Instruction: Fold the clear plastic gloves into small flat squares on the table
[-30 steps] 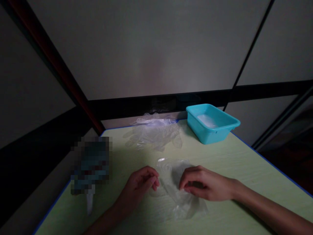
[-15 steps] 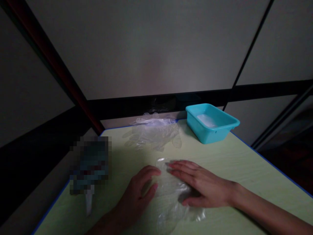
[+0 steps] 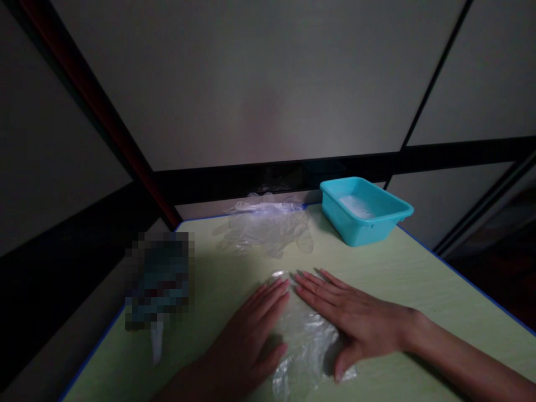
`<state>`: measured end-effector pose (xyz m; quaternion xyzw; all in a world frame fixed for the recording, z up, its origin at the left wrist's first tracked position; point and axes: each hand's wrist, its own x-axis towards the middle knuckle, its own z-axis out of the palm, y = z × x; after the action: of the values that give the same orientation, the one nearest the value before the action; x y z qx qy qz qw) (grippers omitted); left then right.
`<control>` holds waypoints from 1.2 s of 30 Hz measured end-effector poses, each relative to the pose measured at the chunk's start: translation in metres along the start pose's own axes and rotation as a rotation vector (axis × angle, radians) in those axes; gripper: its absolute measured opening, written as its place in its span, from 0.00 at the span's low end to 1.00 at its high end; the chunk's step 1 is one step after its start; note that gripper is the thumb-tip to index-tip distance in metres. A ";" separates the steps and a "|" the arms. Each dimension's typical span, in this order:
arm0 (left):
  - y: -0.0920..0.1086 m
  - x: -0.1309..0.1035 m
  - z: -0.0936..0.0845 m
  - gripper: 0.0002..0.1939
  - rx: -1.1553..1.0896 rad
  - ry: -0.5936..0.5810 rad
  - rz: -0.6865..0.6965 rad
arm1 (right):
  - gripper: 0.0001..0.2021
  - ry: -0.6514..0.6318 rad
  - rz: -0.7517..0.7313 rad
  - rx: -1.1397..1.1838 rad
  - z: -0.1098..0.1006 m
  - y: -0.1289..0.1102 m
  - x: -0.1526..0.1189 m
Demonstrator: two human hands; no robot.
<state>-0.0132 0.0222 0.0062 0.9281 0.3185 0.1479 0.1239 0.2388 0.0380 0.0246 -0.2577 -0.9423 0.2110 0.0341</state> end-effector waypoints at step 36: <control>-0.006 0.015 -0.007 0.11 -0.790 0.272 -0.261 | 0.05 -0.154 -0.007 -0.284 -0.020 -0.043 -0.019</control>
<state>-0.0080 0.0368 0.0133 0.7333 0.3656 0.3624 0.4442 0.2387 0.0029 0.0615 -0.2395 -0.9634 0.0949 -0.0744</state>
